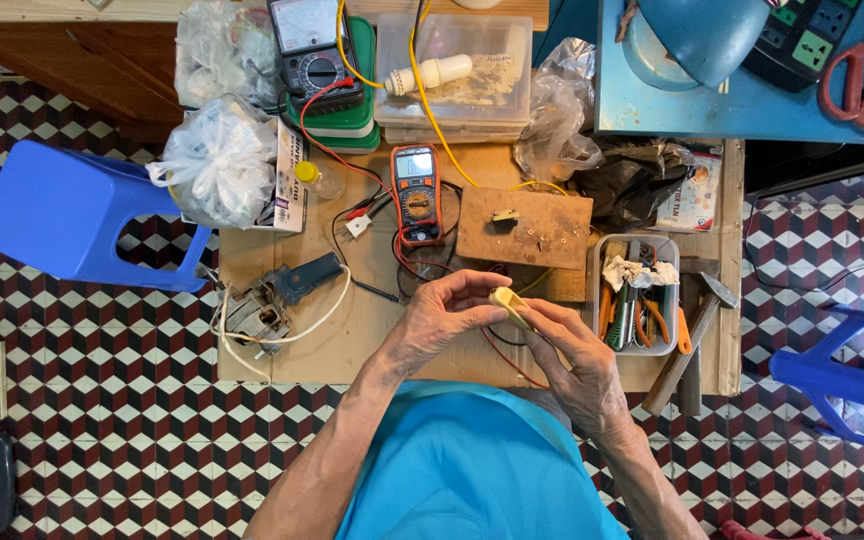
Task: The person works at a cluttered workbench rewiring a power plug attached to a yellow cable. They strip the cable end with pliers, separate the conductors, attach them to the plug terminals, and reassemble the plug body, handling the multimeter and small parts on the bench along the way.
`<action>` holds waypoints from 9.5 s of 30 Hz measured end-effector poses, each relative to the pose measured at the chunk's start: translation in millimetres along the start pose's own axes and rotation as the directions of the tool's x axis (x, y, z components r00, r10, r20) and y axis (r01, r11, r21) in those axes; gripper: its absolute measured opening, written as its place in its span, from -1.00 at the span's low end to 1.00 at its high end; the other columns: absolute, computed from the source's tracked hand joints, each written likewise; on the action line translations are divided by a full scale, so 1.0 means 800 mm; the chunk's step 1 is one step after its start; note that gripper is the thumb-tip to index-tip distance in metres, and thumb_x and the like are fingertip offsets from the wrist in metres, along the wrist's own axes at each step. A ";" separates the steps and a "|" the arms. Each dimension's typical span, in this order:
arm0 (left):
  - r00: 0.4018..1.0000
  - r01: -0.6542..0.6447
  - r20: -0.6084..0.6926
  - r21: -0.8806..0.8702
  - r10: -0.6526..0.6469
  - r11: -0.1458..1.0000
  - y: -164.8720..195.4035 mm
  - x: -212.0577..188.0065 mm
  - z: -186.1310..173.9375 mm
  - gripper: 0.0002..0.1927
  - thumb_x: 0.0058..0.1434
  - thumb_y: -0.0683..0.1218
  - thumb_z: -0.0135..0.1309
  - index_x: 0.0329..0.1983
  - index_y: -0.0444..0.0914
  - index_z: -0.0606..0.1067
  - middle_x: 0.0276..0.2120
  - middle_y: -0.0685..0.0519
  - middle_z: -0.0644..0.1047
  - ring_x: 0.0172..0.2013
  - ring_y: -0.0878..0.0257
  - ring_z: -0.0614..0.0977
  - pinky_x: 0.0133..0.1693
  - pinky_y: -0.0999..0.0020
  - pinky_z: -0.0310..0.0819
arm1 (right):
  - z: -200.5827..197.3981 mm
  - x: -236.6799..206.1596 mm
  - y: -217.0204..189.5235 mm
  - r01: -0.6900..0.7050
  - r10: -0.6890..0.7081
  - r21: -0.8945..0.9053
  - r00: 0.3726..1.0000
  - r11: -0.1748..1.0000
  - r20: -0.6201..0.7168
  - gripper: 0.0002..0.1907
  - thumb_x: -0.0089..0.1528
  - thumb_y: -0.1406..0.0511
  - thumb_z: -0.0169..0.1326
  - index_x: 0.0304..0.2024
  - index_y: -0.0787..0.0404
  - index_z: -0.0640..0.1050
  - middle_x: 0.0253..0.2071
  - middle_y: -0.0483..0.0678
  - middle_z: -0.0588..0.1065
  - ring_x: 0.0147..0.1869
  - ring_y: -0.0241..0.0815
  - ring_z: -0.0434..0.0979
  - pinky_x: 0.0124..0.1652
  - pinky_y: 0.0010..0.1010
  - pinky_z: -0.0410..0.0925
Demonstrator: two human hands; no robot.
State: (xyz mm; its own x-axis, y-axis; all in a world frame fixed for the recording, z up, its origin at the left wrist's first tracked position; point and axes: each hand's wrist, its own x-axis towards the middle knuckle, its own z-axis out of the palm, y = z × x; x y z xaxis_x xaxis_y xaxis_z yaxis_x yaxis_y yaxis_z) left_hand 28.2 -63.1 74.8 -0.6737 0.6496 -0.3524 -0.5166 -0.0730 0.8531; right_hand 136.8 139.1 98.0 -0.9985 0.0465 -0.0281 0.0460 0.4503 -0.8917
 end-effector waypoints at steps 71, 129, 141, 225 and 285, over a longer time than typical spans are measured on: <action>0.862 -0.085 -0.203 0.846 0.465 0.527 -0.030 0.160 -0.014 -0.67 0.16 -0.09 0.32 -0.01 -0.22 0.59 -0.12 0.01 0.58 -0.21 0.18 0.67 -0.22 0.32 0.58 | -0.013 0.090 0.083 -0.302 0.572 0.901 0.817 0.313 0.075 -0.55 0.34 0.29 0.07 0.24 0.37 0.44 0.06 0.09 0.55 0.01 -0.22 0.56 0.02 -0.44 0.42; 0.962 -0.166 -0.242 -0.154 0.126 0.974 -0.031 0.062 0.051 -0.48 0.23 -0.11 0.27 0.24 -0.33 0.46 -0.02 0.05 0.63 -0.02 0.40 0.64 0.03 0.52 0.59 | 0.012 0.059 -0.009 -0.023 -0.037 -0.181 0.946 0.983 -0.323 -0.66 0.28 0.45 0.15 0.13 0.29 0.54 0.06 0.03 0.52 0.04 -0.16 0.61 0.02 -0.38 0.49; 0.921 -0.156 -0.361 -0.003 0.144 0.988 -0.021 0.060 0.067 -0.60 0.23 -0.10 0.25 0.12 -0.29 0.53 -0.08 0.04 0.65 -0.06 0.36 0.67 -0.01 0.47 0.62 | 0.017 0.060 0.000 0.045 -0.142 -0.269 0.924 0.962 -0.355 -0.64 0.27 0.45 0.20 0.13 0.27 0.55 0.06 0.04 0.51 0.11 -0.07 0.59 0.05 -0.32 0.47; 0.947 0.141 -0.264 -0.167 -0.182 0.976 -0.015 0.065 0.036 -0.51 0.19 0.00 0.29 0.12 -0.31 0.53 -0.28 0.09 0.59 -0.40 0.46 0.49 -0.47 0.63 0.28 | -0.027 0.074 0.079 -0.493 0.474 0.800 0.825 0.341 0.307 -0.53 0.36 0.28 0.06 0.26 0.42 0.47 -0.07 0.06 0.56 -0.11 -0.20 0.59 -0.10 -0.42 0.49; 0.959 0.024 -0.284 0.114 0.009 0.993 0.034 0.228 0.035 -0.72 0.30 -0.07 0.20 0.01 -0.30 0.56 -0.40 0.18 0.59 -0.43 0.47 0.54 -0.34 0.59 0.38 | -0.100 0.212 0.113 -0.308 0.395 0.521 0.916 0.796 -0.063 -0.65 0.31 0.38 0.12 0.13 0.37 0.46 -0.06 0.01 0.59 -0.07 -0.30 0.62 -0.08 -0.48 0.52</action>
State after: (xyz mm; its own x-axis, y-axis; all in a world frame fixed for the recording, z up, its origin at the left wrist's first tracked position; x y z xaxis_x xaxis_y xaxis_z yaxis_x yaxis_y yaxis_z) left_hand -93.6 74.4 44.4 -0.8007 0.4076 -0.4390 -0.4691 0.0293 0.8827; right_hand -26.2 258.6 48.8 -0.8951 0.2765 -0.3498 0.3290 -0.1200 -0.9367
